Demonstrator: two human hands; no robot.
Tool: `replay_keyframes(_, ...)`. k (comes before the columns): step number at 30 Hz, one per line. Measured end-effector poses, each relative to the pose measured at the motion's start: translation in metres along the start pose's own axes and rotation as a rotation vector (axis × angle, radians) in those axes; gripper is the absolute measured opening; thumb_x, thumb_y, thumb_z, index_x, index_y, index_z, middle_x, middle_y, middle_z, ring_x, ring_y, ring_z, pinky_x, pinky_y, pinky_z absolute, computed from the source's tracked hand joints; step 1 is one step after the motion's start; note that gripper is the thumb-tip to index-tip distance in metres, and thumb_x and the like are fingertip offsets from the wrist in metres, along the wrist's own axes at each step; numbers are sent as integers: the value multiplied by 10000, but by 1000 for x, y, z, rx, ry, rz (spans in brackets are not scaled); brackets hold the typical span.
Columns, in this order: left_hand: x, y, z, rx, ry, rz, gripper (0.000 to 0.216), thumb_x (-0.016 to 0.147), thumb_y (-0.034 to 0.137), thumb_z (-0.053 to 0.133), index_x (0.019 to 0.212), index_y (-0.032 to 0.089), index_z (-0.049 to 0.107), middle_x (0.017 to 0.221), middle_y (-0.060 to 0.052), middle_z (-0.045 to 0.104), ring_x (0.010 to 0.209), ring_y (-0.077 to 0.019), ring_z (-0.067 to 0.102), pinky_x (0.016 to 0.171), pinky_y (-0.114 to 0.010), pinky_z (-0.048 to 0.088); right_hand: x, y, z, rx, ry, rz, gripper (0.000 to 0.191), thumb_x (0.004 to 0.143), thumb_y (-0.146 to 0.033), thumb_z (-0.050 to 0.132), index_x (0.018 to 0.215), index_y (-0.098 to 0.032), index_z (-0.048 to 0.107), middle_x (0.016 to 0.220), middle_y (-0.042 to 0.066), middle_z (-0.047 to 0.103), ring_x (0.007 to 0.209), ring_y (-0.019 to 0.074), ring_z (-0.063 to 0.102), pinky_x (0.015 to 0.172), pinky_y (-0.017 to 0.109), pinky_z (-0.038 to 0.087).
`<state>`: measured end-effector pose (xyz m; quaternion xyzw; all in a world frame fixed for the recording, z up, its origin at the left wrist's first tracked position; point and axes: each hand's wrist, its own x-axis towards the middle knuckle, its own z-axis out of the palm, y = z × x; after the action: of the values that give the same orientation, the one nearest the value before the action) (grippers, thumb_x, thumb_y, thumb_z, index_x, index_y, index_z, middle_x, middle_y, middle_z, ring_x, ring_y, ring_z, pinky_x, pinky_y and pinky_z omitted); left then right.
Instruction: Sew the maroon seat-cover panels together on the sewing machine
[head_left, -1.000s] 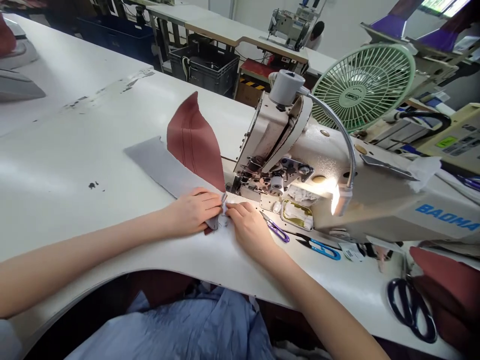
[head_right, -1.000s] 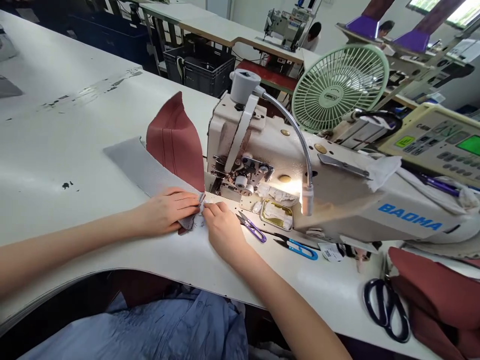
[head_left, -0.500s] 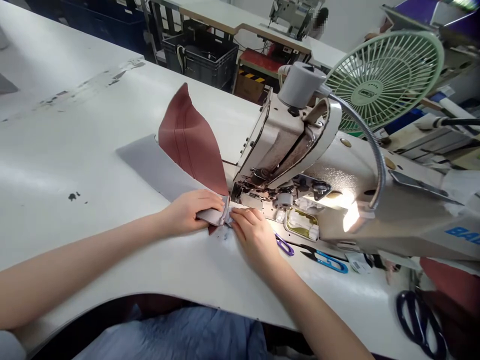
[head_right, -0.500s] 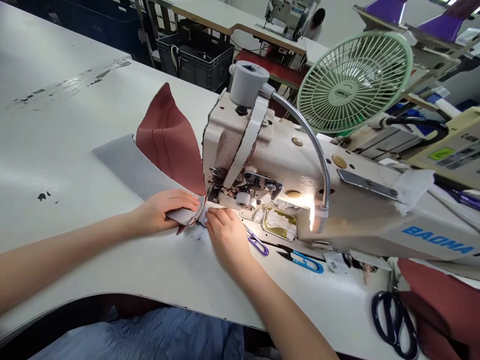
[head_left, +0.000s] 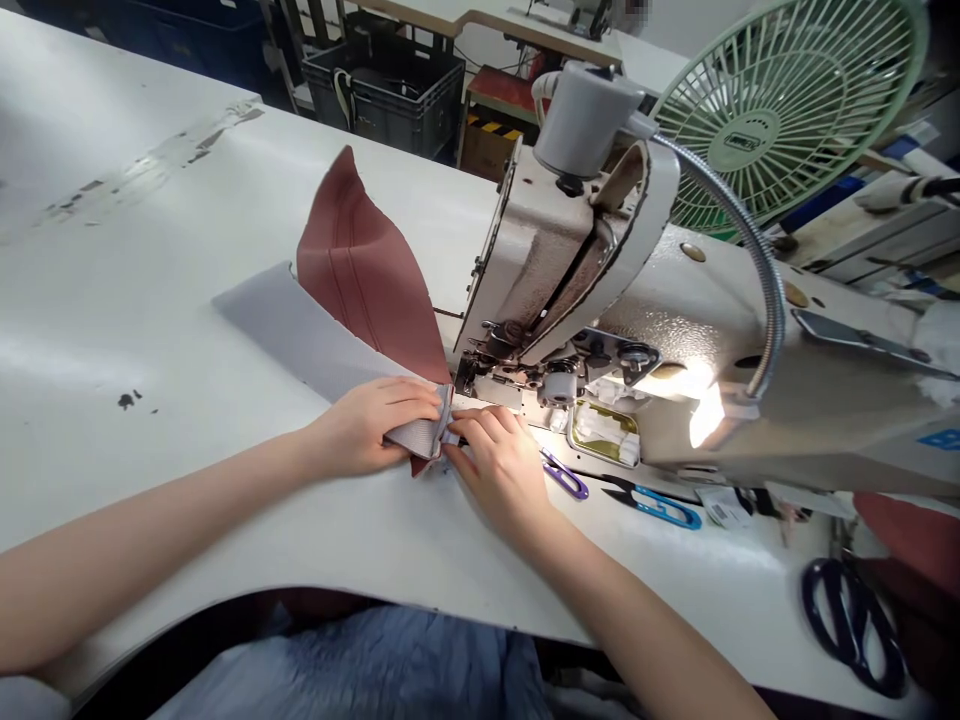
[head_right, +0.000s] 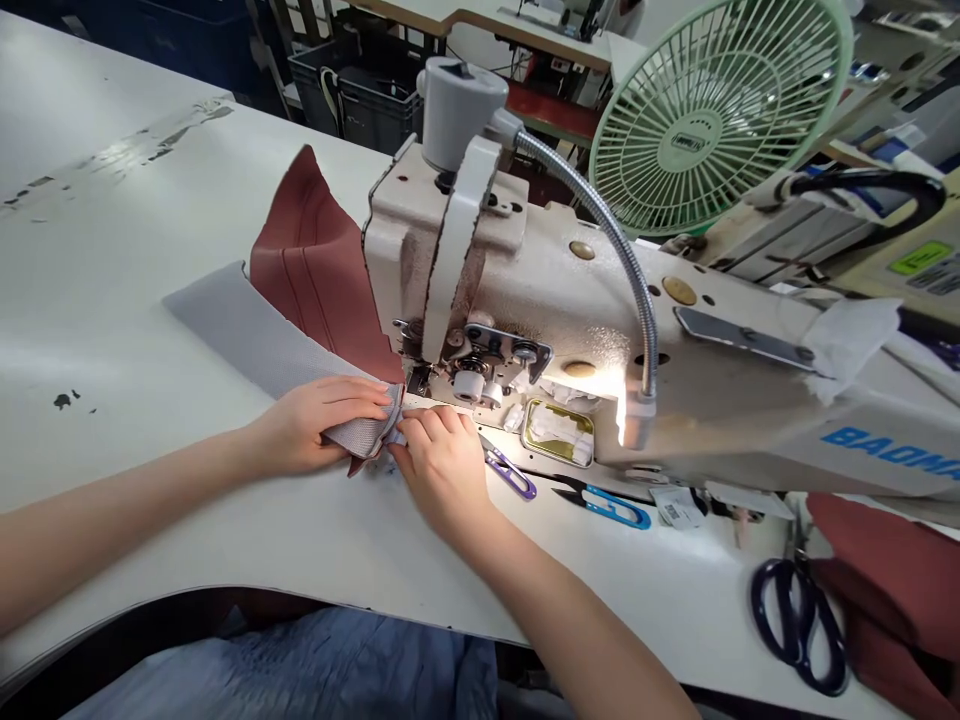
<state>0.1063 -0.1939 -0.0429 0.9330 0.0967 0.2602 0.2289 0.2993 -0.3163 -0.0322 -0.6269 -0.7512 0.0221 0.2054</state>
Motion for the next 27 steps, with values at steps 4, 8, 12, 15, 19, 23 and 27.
replay_keyframes(4,-1,0,0,39,-6,19,286,838,211,639,1121,175,619,1218,-106,665,1130,-235,626,1004,-397,507,-1,1,3,7,30,-9,84,901,-271,671,925,-192,664,1052,50,715,943,209,574,822,347,417)
replay_keyframes(8,-1,-2,-1,69,-33,66,296,846,197,614,1141,176,632,1218,-93,674,1158,-235,611,1032,-392,484,-2,3,4,8,45,-12,81,900,-272,673,932,-199,657,1054,46,722,944,212,585,816,349,409)
replay_keyframes(12,-1,0,-5,148,-140,104,326,837,160,573,1154,199,638,1249,-62,669,1252,-265,541,1052,-415,450,-2,3,3,3,46,-4,93,899,-285,680,932,-202,653,1044,40,728,939,216,590,802,355,403)
replay_keyframes(15,1,6,-12,218,-259,111,331,840,142,534,1143,222,639,1342,-48,615,1304,-268,500,1118,-451,360,-2,2,3,4,49,-2,89,901,-277,674,936,-198,653,1054,37,726,951,212,588,805,361,409)
replay_keyframes(19,5,14,-22,236,-332,101,339,851,137,497,1145,240,631,1397,-33,574,1348,-261,460,1173,-483,240,-5,0,-5,29,22,-11,99,915,-239,638,997,-190,661,1087,52,716,974,214,581,812,367,439)
replay_keyframes(23,7,15,-30,206,-395,76,479,825,122,490,1265,290,582,1415,-6,560,1354,-263,443,1166,-494,223,-14,1,-18,67,-3,50,105,931,-218,598,968,-195,693,1021,55,724,913,210,586,779,361,459)
replay_keyframes(27,5,13,-28,220,-424,52,492,819,129,500,1267,313,579,1452,-3,519,1363,-278,418,1142,-513,250,-20,4,-21,151,-39,46,153,944,-193,585,944,-224,735,1008,22,741,876,193,604,783,354,467)
